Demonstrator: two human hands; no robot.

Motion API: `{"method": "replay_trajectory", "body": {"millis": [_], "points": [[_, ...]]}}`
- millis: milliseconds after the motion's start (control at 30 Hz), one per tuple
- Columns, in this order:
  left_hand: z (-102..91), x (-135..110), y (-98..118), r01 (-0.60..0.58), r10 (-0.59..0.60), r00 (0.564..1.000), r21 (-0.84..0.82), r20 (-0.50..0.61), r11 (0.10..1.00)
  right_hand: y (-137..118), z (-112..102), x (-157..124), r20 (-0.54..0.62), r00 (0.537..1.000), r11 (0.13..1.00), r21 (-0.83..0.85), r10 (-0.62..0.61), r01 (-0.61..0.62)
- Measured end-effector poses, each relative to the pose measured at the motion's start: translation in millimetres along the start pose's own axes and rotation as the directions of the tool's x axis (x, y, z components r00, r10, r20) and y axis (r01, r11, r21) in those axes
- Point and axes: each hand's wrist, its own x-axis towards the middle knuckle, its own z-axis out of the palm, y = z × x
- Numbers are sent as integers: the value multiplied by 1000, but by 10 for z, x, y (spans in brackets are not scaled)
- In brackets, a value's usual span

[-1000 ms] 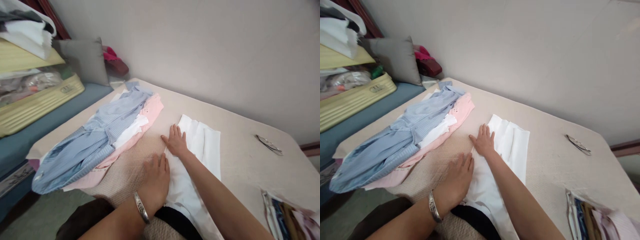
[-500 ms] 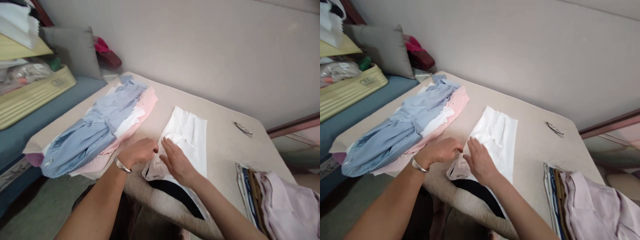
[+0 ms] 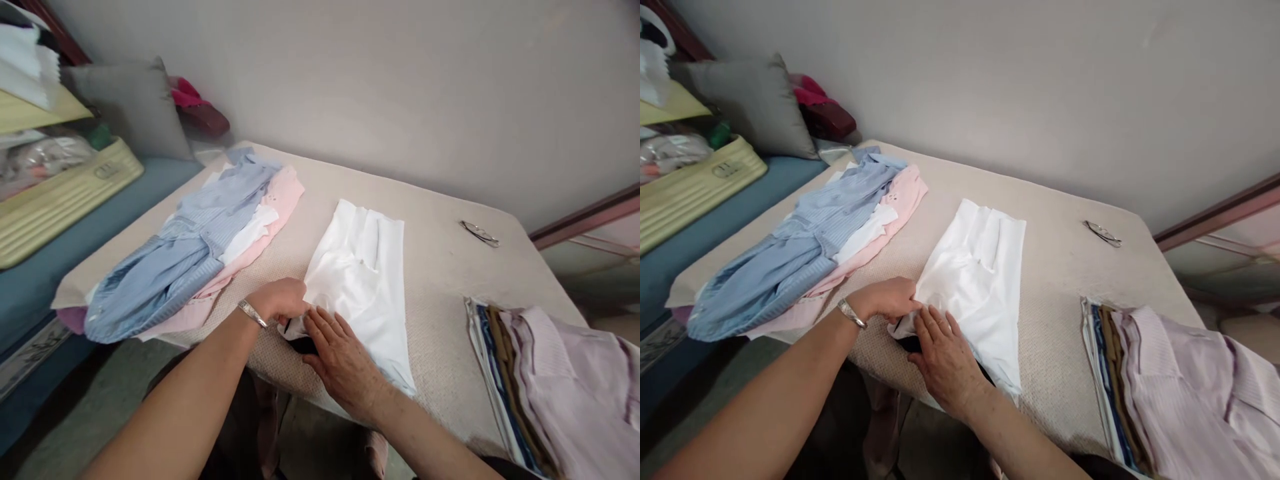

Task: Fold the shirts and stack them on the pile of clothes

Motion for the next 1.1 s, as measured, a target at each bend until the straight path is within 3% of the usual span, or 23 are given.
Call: {"method": "replay_trajectory", "body": {"millis": [167, 433, 500, 567, 667, 733, 800, 867, 1000, 1100], "points": [[26, 26, 71, 11, -14, 999, 72, 39, 997, 63, -37, -39, -42, 999, 1000, 5, 19, -18], [7, 16, -53, 61, -63, 996, 28, 67, 998, 66, 31, -39, -25, 999, 999, 28, -29, 29], [-18, 10, -88, 54, -55, 998, 38, 32, 998, 48, 37, -33, -33, 999, 1000, 23, -19, 19], [-54, 11, -114, 52, -43, 993, 76, -111, 996, 26, 58, -34, -47, 999, 999, 25, -25, 26], [-66, 65, -110, 11, 54, 907, 152, -418, 988, -8, 115, -43, -44, 997, 997, 36, -59, 61], [-15, 145, -72, -102, 196, 835, 205, -514, 973, -26, 127, -42, -27, 998, 997, 48, -62, 63], [77, 242, -24, -227, 343, 782, 275, -519, 934, -31, 83, -31, -11, 998, 996, 71, -59, 59], [175, 326, 10, -297, 443, 770, 356, -460, 886, -3, -12, -16, -15, 998, 994, 94, -62, 63], [247, 385, 20, -328, 481, 803, 413, -351, 850, 219, -199, -6, -101, 994, 998, 54, 31, -25], [216, 375, 28, -328, 489, 762, 399, -424, 856, 510, -207, -21, -148, 970, 980, -23, 194, -199]]}}
